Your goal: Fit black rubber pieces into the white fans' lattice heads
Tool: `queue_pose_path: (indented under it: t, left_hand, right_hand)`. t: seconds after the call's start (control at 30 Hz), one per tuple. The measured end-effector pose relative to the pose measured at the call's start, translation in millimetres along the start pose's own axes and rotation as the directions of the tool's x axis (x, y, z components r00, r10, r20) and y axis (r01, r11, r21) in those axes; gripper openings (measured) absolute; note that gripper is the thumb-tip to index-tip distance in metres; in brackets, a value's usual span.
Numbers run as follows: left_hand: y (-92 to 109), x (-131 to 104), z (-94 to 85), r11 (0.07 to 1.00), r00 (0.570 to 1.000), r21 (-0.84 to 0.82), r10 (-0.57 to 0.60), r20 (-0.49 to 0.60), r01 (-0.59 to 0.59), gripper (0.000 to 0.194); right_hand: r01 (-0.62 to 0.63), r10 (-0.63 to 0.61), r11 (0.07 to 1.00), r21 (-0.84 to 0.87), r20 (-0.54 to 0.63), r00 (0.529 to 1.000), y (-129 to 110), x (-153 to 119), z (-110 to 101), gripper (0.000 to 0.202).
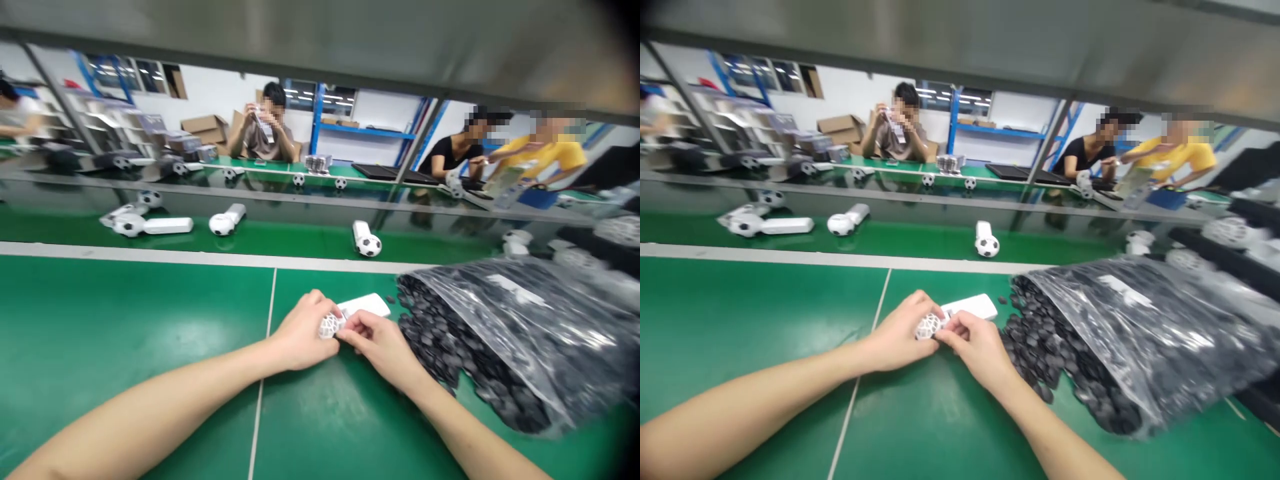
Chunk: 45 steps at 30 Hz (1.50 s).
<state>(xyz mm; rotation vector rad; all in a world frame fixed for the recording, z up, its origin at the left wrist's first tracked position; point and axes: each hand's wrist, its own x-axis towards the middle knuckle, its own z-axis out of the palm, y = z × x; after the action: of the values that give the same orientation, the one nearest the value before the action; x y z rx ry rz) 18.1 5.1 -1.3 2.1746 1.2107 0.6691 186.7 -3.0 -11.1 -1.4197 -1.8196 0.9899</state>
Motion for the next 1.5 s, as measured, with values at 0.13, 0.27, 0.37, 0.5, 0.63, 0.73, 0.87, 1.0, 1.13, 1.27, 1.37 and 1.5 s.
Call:
queue_pose_path:
  t: [0.13,0.27,0.37,0.5,0.63,0.73,0.87,1.0,1.13,1.27,1.37,1.5]
  left_hand:
    - [-12,10,-14.8,0.999,0.998,0.017,-0.037,-0.049,0.038,0.035]
    - [-43,46,-40.2,0.985,0.972,0.114,-0.101,-0.213,0.128,0.037]
    - [-75,82,-54.0,0.96,0.929,0.165,-0.162,-0.332,0.226,0.038]
    - [-108,115,-64.8,0.908,0.878,0.233,-0.229,-0.42,0.349,0.032]
    - [-124,125,-88.6,0.85,0.845,0.325,-0.229,-0.483,0.416,0.03]
    - [-135,121,-117.8,0.775,0.807,0.391,-0.244,-0.538,0.495,0.034]
    - [-155,112,-144.6,0.675,0.798,0.453,-0.367,-0.478,0.582,0.035]
    - [-161,105,-148.6,0.652,0.829,0.513,-0.401,-0.39,0.558,0.033]
    - [-138,92,-148.6,0.669,0.862,0.544,-0.387,-0.326,0.507,0.041]
    - [-98,51,-134.6,0.719,0.914,0.57,-0.359,-0.186,0.398,0.05]
    - [-63,14,-110.1,0.809,0.961,0.555,-0.271,0.059,0.194,0.061]
    - [-24,-9,-77.9,0.86,0.95,0.489,-0.018,0.312,-0.145,0.057]
  right_hand:
    - [0.069,-0.116,0.954,-0.293,-0.145,0.983,0,-3,-24,0.025]
    - [-0.106,-0.1,0.732,-0.673,-0.259,0.961,18,-2,-55,0.028]
    - [-0.177,0.05,0.58,-0.795,-0.182,0.982,36,0,-66,0.032]
    - [-0.137,0.12,0.52,-0.843,-0.087,0.989,47,1,-66,0.027]
    - [-0.109,0.109,0.521,-0.847,-0.061,0.992,45,-1,-66,0.026]
    - [-0.136,0.152,0.527,-0.839,-0.065,0.986,39,-1,-66,0.024]
    - [-0.186,0.205,0.519,-0.834,-0.09,0.975,28,0,-65,0.021]
    - [-0.212,0.216,0.492,-0.844,-0.117,0.969,25,2,-66,0.018]
    - [-0.164,0.156,0.498,-0.851,-0.098,0.983,28,3,-68,0.016]
    - [-0.142,0.127,0.478,-0.867,-0.091,0.988,24,3,-67,0.018]
    - [-0.162,0.13,0.424,-0.891,-0.117,0.985,18,1,-66,0.022]
    - [-0.152,0.098,0.392,-0.907,-0.123,0.988,11,-1,-66,0.03]
